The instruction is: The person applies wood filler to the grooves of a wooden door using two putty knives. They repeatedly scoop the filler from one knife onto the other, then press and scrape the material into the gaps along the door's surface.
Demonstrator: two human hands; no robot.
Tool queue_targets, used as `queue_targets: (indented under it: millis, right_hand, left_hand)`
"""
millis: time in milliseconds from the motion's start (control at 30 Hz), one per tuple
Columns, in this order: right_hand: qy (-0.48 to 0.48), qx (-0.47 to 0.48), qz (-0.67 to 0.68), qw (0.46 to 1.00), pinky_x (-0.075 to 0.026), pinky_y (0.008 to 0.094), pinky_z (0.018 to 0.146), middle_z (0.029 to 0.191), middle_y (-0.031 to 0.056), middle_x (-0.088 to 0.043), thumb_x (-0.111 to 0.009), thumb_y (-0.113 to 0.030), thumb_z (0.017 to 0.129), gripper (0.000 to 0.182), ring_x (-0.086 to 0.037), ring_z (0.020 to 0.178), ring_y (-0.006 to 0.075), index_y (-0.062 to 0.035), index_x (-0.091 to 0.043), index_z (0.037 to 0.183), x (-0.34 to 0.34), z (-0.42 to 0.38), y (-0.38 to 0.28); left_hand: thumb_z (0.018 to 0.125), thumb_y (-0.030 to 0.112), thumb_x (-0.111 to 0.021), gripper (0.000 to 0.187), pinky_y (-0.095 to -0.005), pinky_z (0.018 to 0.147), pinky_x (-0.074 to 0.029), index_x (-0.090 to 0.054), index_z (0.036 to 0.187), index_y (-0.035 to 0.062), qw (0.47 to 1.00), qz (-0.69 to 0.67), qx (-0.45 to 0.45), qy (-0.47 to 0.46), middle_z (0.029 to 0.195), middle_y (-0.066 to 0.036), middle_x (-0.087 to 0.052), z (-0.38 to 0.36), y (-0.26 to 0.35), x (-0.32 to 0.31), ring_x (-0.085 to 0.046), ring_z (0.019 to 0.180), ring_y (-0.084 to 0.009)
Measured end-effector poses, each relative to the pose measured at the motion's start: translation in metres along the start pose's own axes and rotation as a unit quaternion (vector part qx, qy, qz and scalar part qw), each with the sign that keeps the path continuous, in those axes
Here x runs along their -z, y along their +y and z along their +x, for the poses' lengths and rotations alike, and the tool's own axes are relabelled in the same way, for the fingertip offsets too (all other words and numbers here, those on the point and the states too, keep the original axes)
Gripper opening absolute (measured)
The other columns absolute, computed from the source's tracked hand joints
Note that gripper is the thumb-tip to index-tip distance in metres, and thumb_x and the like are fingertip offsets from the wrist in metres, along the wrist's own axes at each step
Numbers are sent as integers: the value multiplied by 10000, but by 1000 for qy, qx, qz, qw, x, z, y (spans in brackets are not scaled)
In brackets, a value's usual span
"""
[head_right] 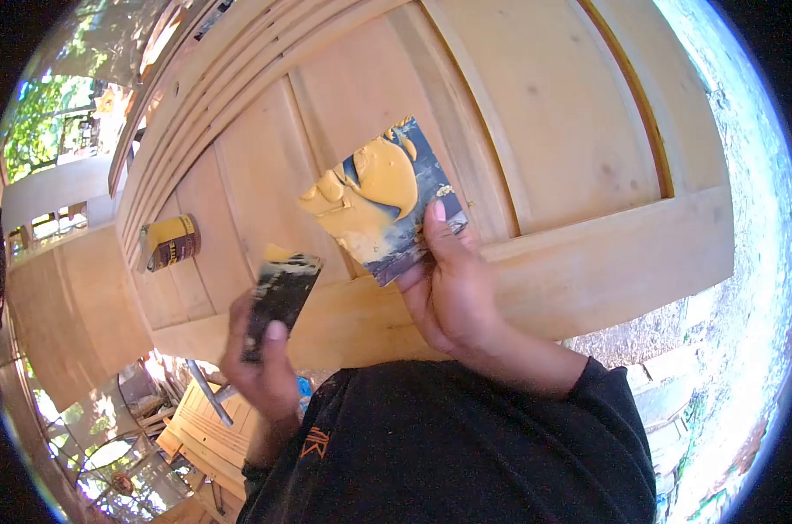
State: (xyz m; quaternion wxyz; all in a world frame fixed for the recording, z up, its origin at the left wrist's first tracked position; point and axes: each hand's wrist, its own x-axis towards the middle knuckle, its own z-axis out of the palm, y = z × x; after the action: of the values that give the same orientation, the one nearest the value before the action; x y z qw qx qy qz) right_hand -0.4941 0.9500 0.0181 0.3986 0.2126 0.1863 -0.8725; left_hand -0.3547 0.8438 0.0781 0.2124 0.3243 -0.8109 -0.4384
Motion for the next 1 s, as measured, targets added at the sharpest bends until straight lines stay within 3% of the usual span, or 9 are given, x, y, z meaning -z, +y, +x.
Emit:
queue_targets:
  millis: [67, 200, 300, 433, 500, 533, 633, 800, 1000]
  right_hand:
    - [-20, -22, 21, 999, -431, 377, 960, 1239, 129, -493, -352, -227, 973, 353, -506, 1134, 238, -23, -370, 1260, 1, -2, 4]
    - [-20, -32, 30, 999, -432, 378, 958, 1240, 130, -493, -360, -212, 971, 345, -503, 1137, 238, -19, -375, 1256, -5, -5, 7]
    - [-29, -34, 18, 999, -426, 383, 964, 1242, 131, -492, -365, -206, 970, 344, -503, 1136, 238, -15, -376, 1255, -6, -7, 6]
    - [-23, -42, 16, 999, -417, 388, 973, 1241, 131, -493, -358, -208, 971, 347, -498, 1141, 240, -10, -379, 1256, -5, -4, 6]
    - [-28, -56, 33, 997, -411, 389, 980, 1241, 132, -495, -352, -210, 973, 349, -495, 1146, 241, -6, -382, 1255, -3, -3, 8]
    - [-26, -61, 41, 997, -410, 389, 981, 1241, 133, -495, -351, -211, 973, 349, -494, 1146, 242, -5, -387, 1252, -4, -4, 10]
    - [-25, -83, 62, 994, -406, 390, 986, 1242, 136, -495, -346, -216, 974, 349, -494, 1147, 243, -1, -399, 1243, -10, -5, 12]
    - [-3, -124, 45, 991, -401, 382, 993, 1242, 138, -497, -348, -213, 973, 347, -502, 1136, 243, 4, -407, 1238, 0, -1, 12]
    - [64, -107, 47, 991, -407, 376, 990, 1244, 143, -497, -359, -188, 969, 339, -502, 1140, 242, 14, -402, 1238, 16, 1, 17]
  left_hand:
    - [829, 6, -509, 313, -307, 831, -448, -549, 1128, -76, 992, 83, -94, -3, 1071, -209, -560, -7, -7, -14, -572, 961, -253]
    - [835, 28, -531, 300, -330, 814, -447, -544, 1113, -85, 999, 7, -32, 13, 1066, -210, -547, -9, -9, -27, -571, 919, -277]
    - [836, 25, -525, 318, -351, 856, -423, -499, 1135, -79, 996, 8, 45, -77, 1063, -219, -529, -5, -7, -22, -538, 960, -291]
    - [825, 3, -510, 350, -415, 893, -401, -444, 1167, -35, 985, 111, -128, -29, 1093, -214, -474, -8, -17, -28, -474, 1019, -334]
    - [821, -7, -501, 367, -448, 895, -400, -431, 1181, -10, 944, 216, -250, 9, 1108, -204, -448, -8, -24, -32, -451, 1030, -352]
    - [806, -16, -529, 354, -488, 879, -406, -454, 1150, 12, 926, 263, -270, 21, 1121, -188, -434, -8, -27, -33, -445, 1034, -352]
    - [794, -6, -560, 346, -489, 883, -407, -469, 1124, 45, 875, 310, -368, 60, 1128, -177, -435, -7, -34, -36, -440, 1049, -328]
    - [808, 91, -604, 317, -484, 949, -352, -501, 1102, 150, 856, 305, -418, -7, 1161, -54, -443, 3, -69, -38, -435, 1083, -261]
    - [769, 51, -623, 369, -483, 945, -358, -507, 1106, 145, 844, 354, -395, -78, 1161, -68, -460, -1, -81, -17, -435, 1083, -271]
